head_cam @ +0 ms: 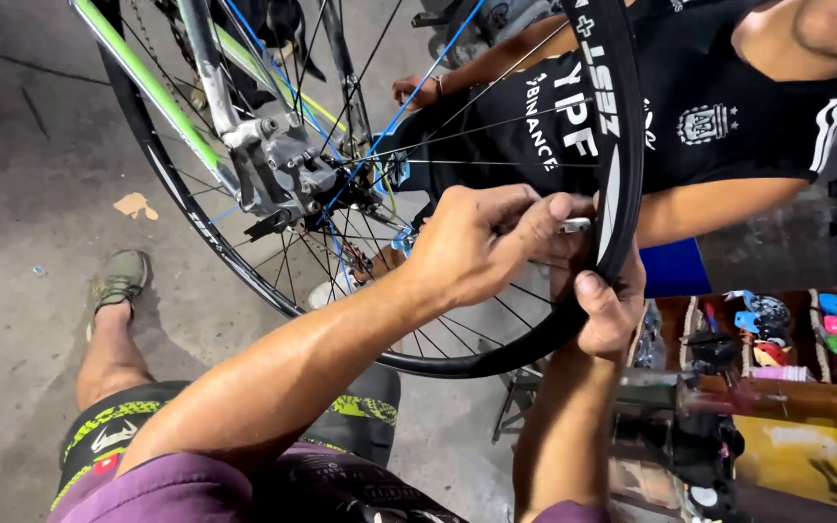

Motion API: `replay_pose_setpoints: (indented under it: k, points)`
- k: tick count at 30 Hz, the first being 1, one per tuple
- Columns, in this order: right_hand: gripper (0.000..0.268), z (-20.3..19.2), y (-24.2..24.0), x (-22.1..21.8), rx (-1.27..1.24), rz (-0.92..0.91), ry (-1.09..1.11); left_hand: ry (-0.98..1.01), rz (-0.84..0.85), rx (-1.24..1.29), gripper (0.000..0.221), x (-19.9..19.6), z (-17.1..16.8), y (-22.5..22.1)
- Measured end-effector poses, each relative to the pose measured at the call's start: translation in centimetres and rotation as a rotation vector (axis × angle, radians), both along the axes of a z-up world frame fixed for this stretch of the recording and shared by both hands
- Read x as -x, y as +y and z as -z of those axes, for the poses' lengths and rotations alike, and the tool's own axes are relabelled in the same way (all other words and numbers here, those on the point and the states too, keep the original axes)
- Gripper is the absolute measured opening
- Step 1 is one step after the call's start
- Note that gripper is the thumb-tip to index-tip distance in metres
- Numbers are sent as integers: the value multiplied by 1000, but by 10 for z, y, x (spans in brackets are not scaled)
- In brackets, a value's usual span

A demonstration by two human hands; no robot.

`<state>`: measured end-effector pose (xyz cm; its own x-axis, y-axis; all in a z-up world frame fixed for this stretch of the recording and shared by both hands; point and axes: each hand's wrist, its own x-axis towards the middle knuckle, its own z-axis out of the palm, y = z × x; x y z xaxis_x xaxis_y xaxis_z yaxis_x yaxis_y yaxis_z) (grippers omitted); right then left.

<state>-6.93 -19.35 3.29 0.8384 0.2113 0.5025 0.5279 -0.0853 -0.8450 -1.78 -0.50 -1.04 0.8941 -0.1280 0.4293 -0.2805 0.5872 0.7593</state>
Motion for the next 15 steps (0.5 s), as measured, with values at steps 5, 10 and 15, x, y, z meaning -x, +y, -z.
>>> replay_pose_setpoints:
  k: [5, 10, 15]
  points:
    - [70, 2, -24, 3, 56, 120, -45, -188, -115, 53, 43, 4, 9, -7]
    - [71, 11, -37, 10, 94, 208, -69, -358, -304, -60, 48, 4, 20, -16]
    - [78, 16, -53, 9, 13, 139, -57, -447, -360, -52, 31, 4, 23, -22]
